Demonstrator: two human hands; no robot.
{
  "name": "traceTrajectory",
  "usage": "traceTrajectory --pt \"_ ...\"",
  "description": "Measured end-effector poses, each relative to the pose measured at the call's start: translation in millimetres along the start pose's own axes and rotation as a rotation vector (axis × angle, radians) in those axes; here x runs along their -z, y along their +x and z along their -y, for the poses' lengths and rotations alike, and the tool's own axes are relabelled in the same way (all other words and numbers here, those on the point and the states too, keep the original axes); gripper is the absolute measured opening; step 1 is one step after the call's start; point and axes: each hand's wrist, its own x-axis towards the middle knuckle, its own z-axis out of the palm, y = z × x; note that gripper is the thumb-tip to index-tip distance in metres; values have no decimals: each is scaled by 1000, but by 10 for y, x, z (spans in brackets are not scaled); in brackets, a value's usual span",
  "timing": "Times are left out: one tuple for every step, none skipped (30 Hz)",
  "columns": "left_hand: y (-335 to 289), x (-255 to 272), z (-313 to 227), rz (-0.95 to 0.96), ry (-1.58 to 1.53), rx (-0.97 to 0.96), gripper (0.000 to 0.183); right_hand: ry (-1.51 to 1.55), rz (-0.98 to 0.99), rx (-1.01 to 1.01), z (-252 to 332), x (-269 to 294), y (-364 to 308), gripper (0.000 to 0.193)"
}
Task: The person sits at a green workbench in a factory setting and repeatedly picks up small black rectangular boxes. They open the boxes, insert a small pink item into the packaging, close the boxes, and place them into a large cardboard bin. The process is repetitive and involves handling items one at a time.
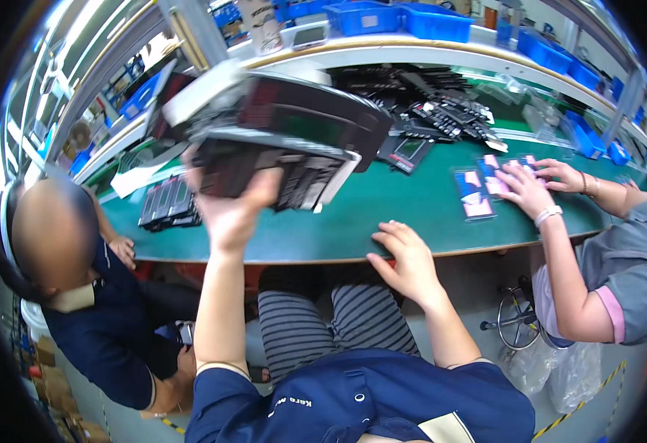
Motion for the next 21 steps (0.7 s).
traceTrajectory --pt "132 -246 93 -44 475 -359 68 -4 36 10 -1 50 -10 36" --pt "287 -470 150 65 676 -635 71 -22 52 12 -9 81 -14 36" --pt "363 -753 302 215 554 -602 68 -37 36 14 -45 76 -41 37" --pt "417 -925 451 318 557 -653 61 -44 46 -13 -58 55 -47 37" --pt "386 -1042 667 438 724 -571 68 -45 62 -39 -47 36 -53 37" --pt "385 -1126 777 490 882 -585 74 -44 24 -18 -34 10 -8 35" --pt "360 -1260 892 538 1017 -591 81 3 5 -26 -74 40 -6 34" --pt "343 -1298 955 606 1140 -497 93 62 -4 -29 -81 37 -7 32" --pt "332 -1308 999 604 1233 -449 96 121 -13 -31 -82 40 -1 31" --pt "329 -1332 1103 546 1176 -414 97 174 -81 -37 -59 82 12 28" --pt "348 -1322 1214 483 1126 -379 98 124 -157 -18 -65 106 38 25" --pt "391 -1318 1314 458 1077 -359 96 -40 -236 -39 -57 158 86 25" --pt "392 -1318 1327 461 1036 -432 93 -209 -306 -68 -61 235 119 26" --pt "392 -1310 1333 463 995 -504 90 -361 -327 -184 -88 296 162 32" --pt "388 -1297 1337 464 954 -576 87 -540 -325 -274 -209 279 181 42" --pt "354 -1260 1322 443 925 -640 76 -577 -262 -304 -410 234 123 45" --pt "293 -1203 1317 428 910 -671 65 -606 -198 -336 -473 211 134 48" --pt "227 -1140 1356 450 899 -675 62 -613 -170 -328 -485 197 114 45" --pt "165 -1067 1397 472 888 -680 58 -582 -181 -324 -459 177 114 43" --pt "106 -1006 1361 484 828 -704 57 -555 -191 -325 -449 171 79 42" --pt "49 -934 1307 494 781 -729 55 -528 -200 -324 -434 157 43 40"
